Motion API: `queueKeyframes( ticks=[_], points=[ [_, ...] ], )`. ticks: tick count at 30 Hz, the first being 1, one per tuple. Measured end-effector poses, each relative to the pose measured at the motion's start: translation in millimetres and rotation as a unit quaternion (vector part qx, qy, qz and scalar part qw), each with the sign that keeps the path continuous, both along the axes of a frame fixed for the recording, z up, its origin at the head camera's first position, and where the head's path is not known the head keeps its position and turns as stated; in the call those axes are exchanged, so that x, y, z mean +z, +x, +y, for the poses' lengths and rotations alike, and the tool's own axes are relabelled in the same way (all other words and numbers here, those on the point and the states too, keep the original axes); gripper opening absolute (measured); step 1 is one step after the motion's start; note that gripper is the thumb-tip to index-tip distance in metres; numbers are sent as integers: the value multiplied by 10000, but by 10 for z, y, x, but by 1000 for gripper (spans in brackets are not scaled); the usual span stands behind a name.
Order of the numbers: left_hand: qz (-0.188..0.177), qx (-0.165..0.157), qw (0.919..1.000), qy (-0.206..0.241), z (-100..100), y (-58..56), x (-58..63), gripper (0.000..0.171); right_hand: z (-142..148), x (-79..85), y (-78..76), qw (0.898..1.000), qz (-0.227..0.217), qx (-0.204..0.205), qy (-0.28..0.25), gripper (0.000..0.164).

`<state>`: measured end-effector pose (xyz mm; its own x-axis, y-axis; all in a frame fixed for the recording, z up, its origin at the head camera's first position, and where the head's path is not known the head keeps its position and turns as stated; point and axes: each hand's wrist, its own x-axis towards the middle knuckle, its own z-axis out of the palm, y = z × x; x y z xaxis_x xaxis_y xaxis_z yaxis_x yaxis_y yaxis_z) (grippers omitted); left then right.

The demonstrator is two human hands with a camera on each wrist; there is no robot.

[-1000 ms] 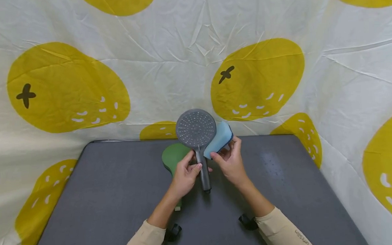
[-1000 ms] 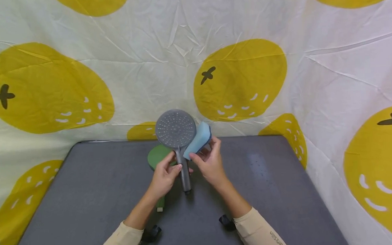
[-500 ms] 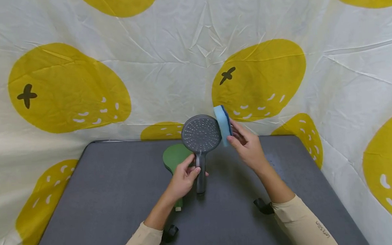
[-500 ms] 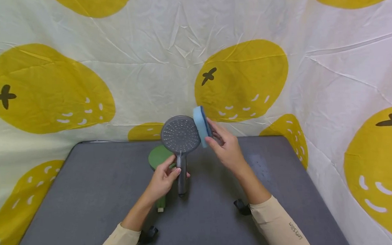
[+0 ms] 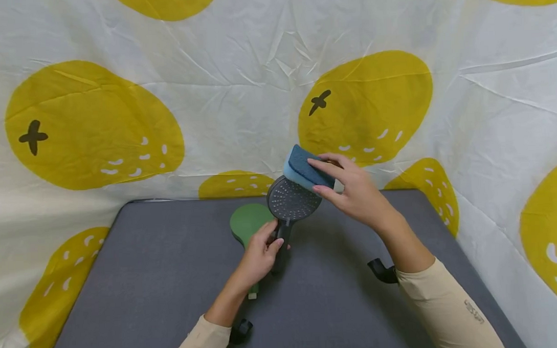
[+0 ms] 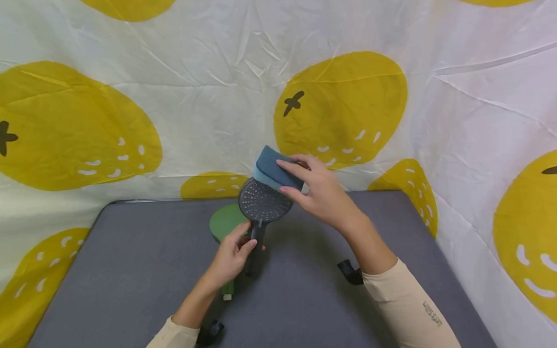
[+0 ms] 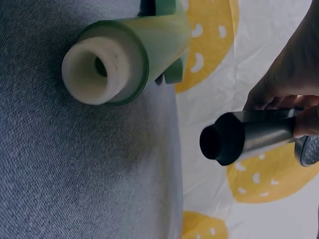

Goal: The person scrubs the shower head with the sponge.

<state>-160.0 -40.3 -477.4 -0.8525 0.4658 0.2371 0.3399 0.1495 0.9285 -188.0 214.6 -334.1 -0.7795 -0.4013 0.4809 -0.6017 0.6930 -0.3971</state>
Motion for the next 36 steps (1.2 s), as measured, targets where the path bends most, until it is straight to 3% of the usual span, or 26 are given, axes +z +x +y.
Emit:
queueKeyframes(
  ticks=[7, 15, 18, 20, 26, 30, 36],
  points=[
    [474, 363, 9971, -478, 10, 10, -32, 56, -224, 92, 50, 9944, 519, 125, 917, 57],
    [649, 722, 9936, -576, 56, 7, -30, 55, -503, 67, 134, 9715, 1579, 232, 1752, 57],
    [758, 762, 9926, -573, 60, 10, -28, 55, -570, 47, 177, 9623, 1800, 199, 2031, 57],
    [805, 795, 9920, -566, 61, 15, -36, 55, -583, 46, 197, 9617, 1806, 161, 2056, 57],
    [558, 745, 9957, -22, 49, 16, -46, 57, -411, 117, 143, 9834, 1253, 22, 1313, 56],
    [332, 690, 9969, 200, 23, 18, -33, 57, -231, 107, 97, 9962, 529, -70, 685, 57],
    [42, 487, 9980, 405, 2, 23, -23, 59, 14, -9, 61, 9988, -338, -340, -127, 55]
  ],
)
